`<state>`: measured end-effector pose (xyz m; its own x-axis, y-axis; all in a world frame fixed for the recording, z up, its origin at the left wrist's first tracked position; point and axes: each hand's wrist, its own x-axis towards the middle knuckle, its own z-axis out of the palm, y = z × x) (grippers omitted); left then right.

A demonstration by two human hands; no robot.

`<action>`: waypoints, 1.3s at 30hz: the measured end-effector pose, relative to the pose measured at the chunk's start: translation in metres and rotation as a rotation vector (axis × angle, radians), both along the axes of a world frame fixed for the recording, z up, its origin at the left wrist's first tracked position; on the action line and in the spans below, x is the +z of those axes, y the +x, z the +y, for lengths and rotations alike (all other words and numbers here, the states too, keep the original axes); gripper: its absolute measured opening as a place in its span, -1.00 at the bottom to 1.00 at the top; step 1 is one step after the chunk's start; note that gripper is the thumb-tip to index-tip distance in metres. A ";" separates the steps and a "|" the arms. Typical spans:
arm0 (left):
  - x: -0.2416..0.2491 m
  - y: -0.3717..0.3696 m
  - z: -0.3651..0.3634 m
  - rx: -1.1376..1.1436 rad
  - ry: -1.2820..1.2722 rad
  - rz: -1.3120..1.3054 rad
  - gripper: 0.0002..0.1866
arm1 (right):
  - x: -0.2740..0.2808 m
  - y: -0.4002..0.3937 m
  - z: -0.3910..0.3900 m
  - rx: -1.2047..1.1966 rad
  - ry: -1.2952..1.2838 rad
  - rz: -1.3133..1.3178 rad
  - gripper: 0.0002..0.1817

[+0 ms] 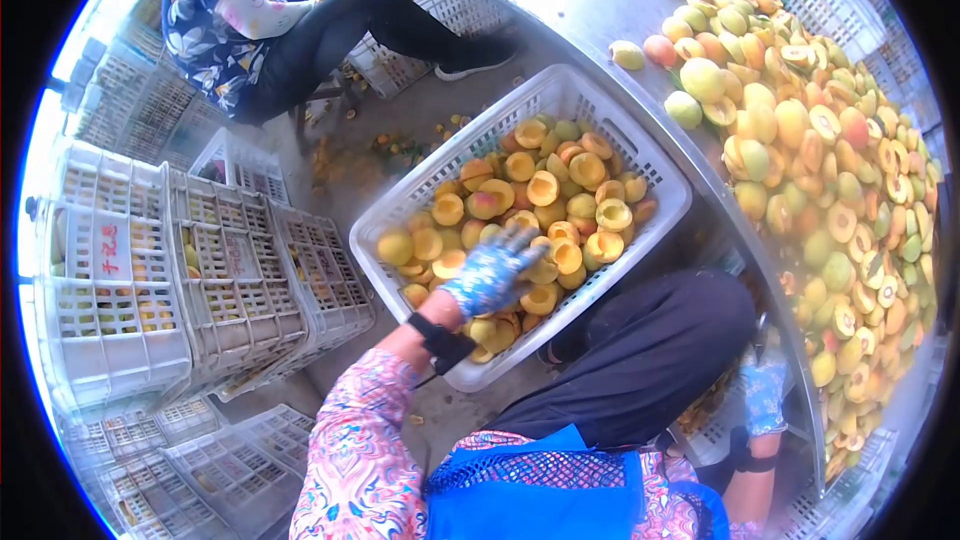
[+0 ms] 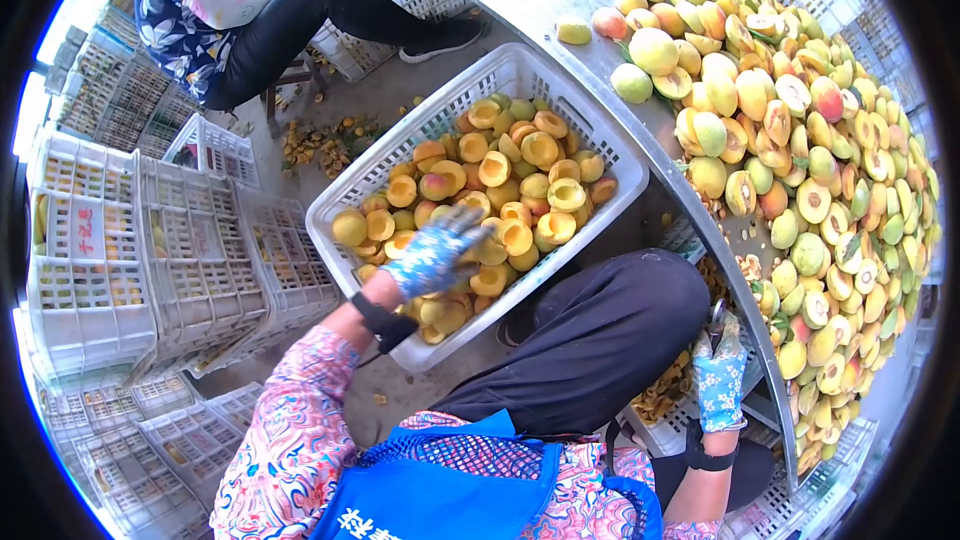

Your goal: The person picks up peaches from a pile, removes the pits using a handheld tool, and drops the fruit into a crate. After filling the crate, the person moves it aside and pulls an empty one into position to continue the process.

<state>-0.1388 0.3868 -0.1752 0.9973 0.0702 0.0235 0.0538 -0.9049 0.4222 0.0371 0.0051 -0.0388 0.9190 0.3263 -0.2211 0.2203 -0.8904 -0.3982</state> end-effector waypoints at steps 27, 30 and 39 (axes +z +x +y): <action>0.002 0.021 0.185 0.520 0.112 0.254 -0.74 | -0.098 -0.054 0.241 1.494 -0.591 -0.098 -0.85; 0.007 0.025 0.199 0.474 0.056 0.305 -0.74 | -0.089 -0.039 0.253 1.550 -0.466 0.046 -0.85; -0.020 0.041 0.250 0.543 0.096 0.177 -0.80 | -0.095 -0.054 0.294 1.484 -0.420 -0.052 -0.82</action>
<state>-0.0975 0.6367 -0.1950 0.8084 0.5784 -0.1089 0.5831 -0.7619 0.2820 -0.0173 0.2993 -0.1337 -0.1557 0.8480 -0.5066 0.9847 0.0927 -0.1476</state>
